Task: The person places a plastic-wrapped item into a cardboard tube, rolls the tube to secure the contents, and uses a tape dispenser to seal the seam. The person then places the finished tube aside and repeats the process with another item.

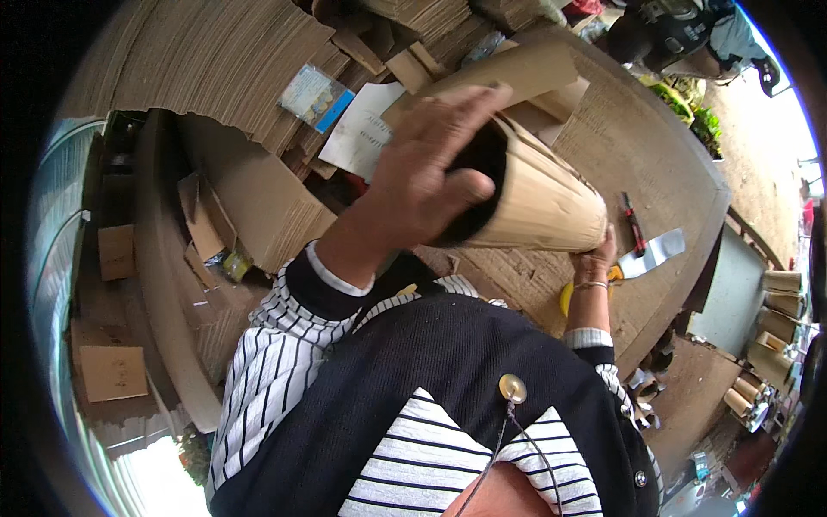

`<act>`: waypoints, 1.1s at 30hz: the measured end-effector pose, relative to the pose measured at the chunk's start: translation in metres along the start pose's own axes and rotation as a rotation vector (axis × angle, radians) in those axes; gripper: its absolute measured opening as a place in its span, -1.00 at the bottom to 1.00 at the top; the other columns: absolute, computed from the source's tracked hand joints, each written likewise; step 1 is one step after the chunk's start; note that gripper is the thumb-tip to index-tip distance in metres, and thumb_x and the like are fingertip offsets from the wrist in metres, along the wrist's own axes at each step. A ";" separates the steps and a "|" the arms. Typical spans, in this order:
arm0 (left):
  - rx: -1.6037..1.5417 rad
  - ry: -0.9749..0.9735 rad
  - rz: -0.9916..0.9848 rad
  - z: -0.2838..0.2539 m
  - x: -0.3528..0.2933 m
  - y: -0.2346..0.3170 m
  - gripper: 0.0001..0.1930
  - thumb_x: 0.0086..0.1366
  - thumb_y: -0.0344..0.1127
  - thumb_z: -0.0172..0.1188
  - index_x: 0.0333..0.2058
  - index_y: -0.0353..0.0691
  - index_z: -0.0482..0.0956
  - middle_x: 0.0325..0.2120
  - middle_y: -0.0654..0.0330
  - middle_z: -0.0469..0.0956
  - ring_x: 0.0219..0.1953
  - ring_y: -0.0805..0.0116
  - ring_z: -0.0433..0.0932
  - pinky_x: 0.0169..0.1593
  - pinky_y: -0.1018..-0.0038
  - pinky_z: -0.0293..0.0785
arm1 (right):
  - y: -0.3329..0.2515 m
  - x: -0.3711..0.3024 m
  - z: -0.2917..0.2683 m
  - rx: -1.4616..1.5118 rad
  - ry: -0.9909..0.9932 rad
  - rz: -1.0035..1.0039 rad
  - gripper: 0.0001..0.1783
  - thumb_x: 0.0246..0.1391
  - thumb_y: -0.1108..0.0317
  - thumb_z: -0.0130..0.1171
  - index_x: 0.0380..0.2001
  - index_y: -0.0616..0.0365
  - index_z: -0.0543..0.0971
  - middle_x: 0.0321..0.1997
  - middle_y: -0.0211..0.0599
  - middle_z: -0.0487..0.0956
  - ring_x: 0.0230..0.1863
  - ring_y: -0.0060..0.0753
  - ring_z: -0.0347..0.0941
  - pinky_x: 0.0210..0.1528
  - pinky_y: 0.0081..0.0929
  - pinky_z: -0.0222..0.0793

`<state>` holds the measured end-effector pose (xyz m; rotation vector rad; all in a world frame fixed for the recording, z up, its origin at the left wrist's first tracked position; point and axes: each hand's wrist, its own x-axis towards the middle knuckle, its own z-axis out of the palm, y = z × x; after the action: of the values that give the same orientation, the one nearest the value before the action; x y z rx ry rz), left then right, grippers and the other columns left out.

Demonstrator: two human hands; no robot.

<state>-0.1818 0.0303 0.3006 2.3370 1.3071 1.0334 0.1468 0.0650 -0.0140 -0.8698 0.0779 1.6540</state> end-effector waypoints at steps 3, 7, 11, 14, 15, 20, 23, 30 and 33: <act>-0.264 0.162 -0.132 -0.007 -0.013 -0.028 -0.30 0.50 0.18 -0.33 0.37 -0.25 0.11 0.27 -0.04 0.27 0.31 0.09 0.24 0.36 0.20 0.13 | -0.084 -0.030 0.058 -0.154 0.016 -0.287 -0.43 0.31 -0.03 -0.16 0.13 0.19 0.48 0.16 -0.12 0.53 0.13 -0.06 0.47 0.15 -0.07 0.44; -1.131 0.335 -0.350 0.029 -0.053 -0.085 -0.32 0.48 0.23 -0.36 0.39 -0.07 0.01 0.30 0.08 0.21 0.32 0.15 0.21 0.37 0.19 0.16 | -0.165 -0.104 0.133 -0.675 0.122 -0.787 -0.40 0.23 -0.08 0.06 0.20 0.04 0.45 0.23 -0.25 0.46 0.25 -0.26 0.35 0.19 -0.12 0.27; -1.950 0.295 -0.233 0.065 -0.065 -0.119 -0.29 0.44 0.27 -0.28 0.38 -0.04 0.04 0.30 0.11 0.23 0.32 0.11 0.23 0.34 0.12 0.24 | -0.194 -0.171 0.184 -1.171 0.102 -1.271 -0.63 0.36 0.20 -0.04 0.09 0.06 0.57 0.19 -0.09 0.48 0.18 -0.07 0.44 -0.06 -0.19 0.58; -1.899 0.279 -0.348 0.090 -0.063 -0.140 -0.31 0.46 0.23 -0.28 0.37 -0.10 0.06 0.31 0.09 0.23 0.33 0.11 0.22 0.35 0.12 0.23 | -0.215 -0.221 0.210 -1.821 0.176 -1.759 -0.65 0.31 0.29 -0.02 0.03 0.20 0.58 0.12 -0.04 0.52 0.10 -0.07 0.47 0.04 -0.18 0.47; -1.582 0.253 -0.394 0.100 -0.068 -0.150 -0.31 0.47 0.22 -0.29 0.37 -0.12 0.07 0.31 0.07 0.23 0.33 0.12 0.22 0.35 0.12 0.22 | -0.191 -0.241 0.243 -1.698 0.185 -1.666 -0.63 0.25 0.30 0.05 -0.02 0.35 0.59 0.05 -0.04 0.56 0.06 -0.09 0.47 0.12 -0.20 0.38; -1.732 0.156 -0.360 0.150 -0.086 -0.162 -0.22 0.45 0.29 -0.35 0.34 -0.29 0.09 0.28 -0.01 0.28 0.30 0.12 0.27 0.36 0.19 0.19 | -0.155 -0.304 0.314 -2.235 -0.158 -2.100 -0.60 0.36 0.30 -0.17 -0.09 0.46 0.53 0.00 0.13 0.59 -0.03 0.04 0.45 -0.05 -0.11 0.43; -1.926 0.115 -0.490 0.194 -0.090 -0.159 -0.20 0.44 0.32 -0.36 0.32 -0.28 0.13 0.26 -0.01 0.30 0.28 0.11 0.29 0.34 0.17 0.22 | -0.109 -0.319 0.341 -2.211 -0.013 -1.949 -0.42 0.36 0.09 -0.22 -0.03 0.49 0.51 0.03 0.25 0.54 0.00 0.07 0.42 -0.06 -0.04 0.45; -2.077 -0.061 -0.786 0.230 -0.083 -0.168 -0.18 0.40 0.38 -0.37 0.28 -0.27 0.20 0.22 -0.01 0.36 0.23 0.09 0.35 0.28 0.12 0.27 | -0.062 -0.314 0.378 -1.932 -0.248 -1.587 -0.07 0.08 -0.33 0.04 0.24 0.26 0.36 0.37 0.12 0.23 0.27 0.08 0.29 0.11 0.00 0.45; -2.117 -0.158 -0.917 0.249 -0.085 -0.175 -0.16 0.39 0.40 -0.37 0.27 -0.26 0.24 0.20 -0.01 0.38 0.20 0.08 0.37 0.26 0.10 0.30 | -0.065 -0.302 0.398 -2.051 -0.458 -1.413 -0.01 -0.01 -0.37 0.13 0.32 0.11 0.30 0.44 -0.01 0.17 0.37 0.05 0.22 0.18 -0.01 0.42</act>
<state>-0.1471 0.0836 -0.0094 0.1456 0.3474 0.8773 0.0114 0.0323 0.4702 -1.2535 -2.2633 -0.0326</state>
